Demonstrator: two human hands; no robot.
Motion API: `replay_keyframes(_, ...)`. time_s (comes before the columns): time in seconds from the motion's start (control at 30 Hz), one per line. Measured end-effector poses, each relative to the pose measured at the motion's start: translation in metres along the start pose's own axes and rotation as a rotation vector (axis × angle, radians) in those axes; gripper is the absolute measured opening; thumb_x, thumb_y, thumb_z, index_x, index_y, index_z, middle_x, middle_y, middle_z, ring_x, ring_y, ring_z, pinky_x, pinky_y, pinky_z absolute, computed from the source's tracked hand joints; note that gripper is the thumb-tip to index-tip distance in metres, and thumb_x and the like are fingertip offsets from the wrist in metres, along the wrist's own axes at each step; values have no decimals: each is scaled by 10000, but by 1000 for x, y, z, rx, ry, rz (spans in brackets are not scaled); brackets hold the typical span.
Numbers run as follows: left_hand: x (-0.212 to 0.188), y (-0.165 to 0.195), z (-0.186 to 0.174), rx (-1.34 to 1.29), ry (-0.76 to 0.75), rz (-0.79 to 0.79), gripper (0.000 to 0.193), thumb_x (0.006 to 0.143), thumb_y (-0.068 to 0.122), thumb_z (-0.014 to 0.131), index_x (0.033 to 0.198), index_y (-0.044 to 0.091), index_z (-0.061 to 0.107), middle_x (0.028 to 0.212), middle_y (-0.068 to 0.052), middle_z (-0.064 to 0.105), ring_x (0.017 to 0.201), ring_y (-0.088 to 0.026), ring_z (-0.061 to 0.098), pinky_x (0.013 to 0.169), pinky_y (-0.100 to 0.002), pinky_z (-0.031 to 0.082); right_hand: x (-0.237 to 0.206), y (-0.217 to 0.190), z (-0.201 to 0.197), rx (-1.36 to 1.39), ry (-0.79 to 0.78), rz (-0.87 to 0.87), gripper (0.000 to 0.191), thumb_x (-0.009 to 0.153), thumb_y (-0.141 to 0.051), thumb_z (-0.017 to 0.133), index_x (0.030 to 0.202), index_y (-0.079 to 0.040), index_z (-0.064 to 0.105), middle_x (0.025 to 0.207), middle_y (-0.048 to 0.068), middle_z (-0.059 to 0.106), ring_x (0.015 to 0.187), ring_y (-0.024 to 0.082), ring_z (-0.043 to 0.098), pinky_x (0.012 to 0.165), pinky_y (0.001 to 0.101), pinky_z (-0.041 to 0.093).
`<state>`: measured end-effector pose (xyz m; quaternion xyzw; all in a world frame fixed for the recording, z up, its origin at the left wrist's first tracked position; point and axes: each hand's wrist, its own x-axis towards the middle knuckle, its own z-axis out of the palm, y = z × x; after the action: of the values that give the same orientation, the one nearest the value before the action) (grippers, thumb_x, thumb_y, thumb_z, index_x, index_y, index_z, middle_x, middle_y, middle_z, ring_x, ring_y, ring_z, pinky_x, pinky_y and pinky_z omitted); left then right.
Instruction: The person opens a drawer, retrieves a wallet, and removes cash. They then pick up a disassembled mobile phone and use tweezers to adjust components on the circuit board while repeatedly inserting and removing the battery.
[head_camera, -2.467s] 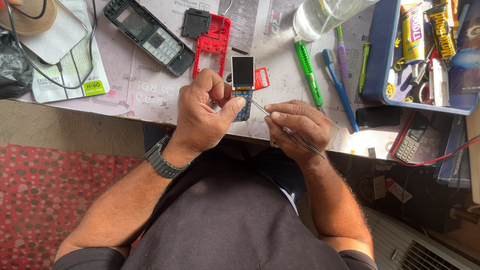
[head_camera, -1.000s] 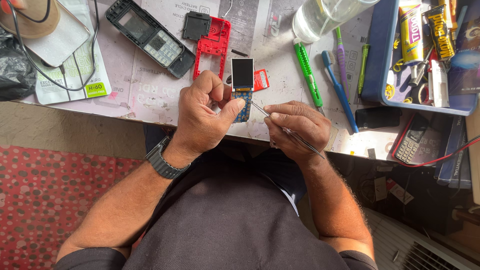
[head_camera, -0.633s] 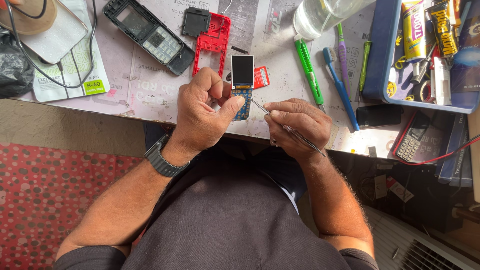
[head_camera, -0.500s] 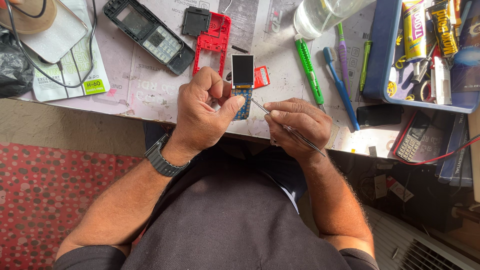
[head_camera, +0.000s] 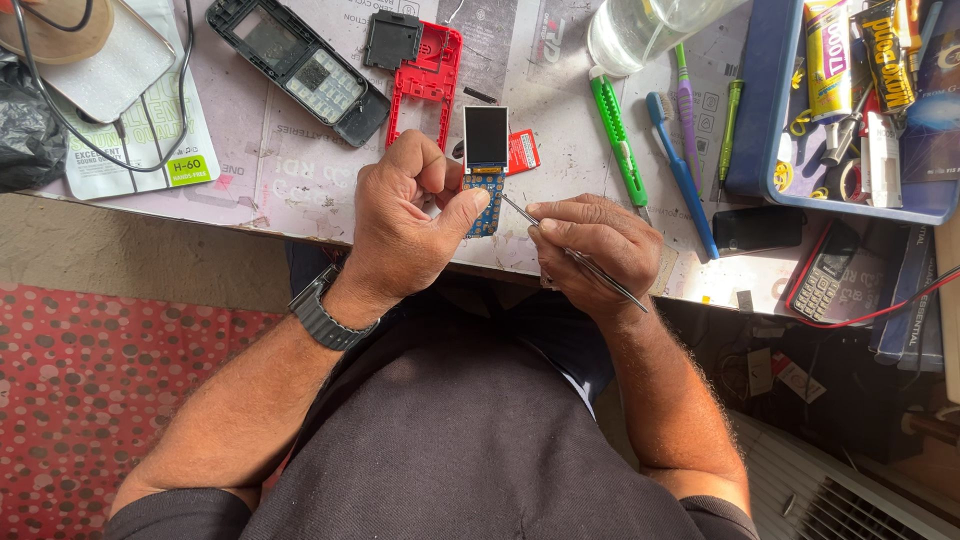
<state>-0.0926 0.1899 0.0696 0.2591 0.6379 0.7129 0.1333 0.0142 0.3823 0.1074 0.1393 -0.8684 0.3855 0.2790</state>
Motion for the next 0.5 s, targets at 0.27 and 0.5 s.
replay_keyframes(0.27,-1,-1,-1,-3,0,6,399,930,14,800,882,111,415,853,-24,580,812,-47,626,713,-228,586,0,-1,-1,-7,-13,-2,221,854,29,842,926,-20,639,986,185,750,830,267,770,691,338,616)
replay_keyframes(0.5,-1,0,0,11,3,13,404,927,13,803,884,108,413,861,-32,585,818,-50,624,722,-233,588,0,-1,-2,-4,-14,5,229,860,30,840,944,-26,634,975,176,750,837,260,771,690,333,616)
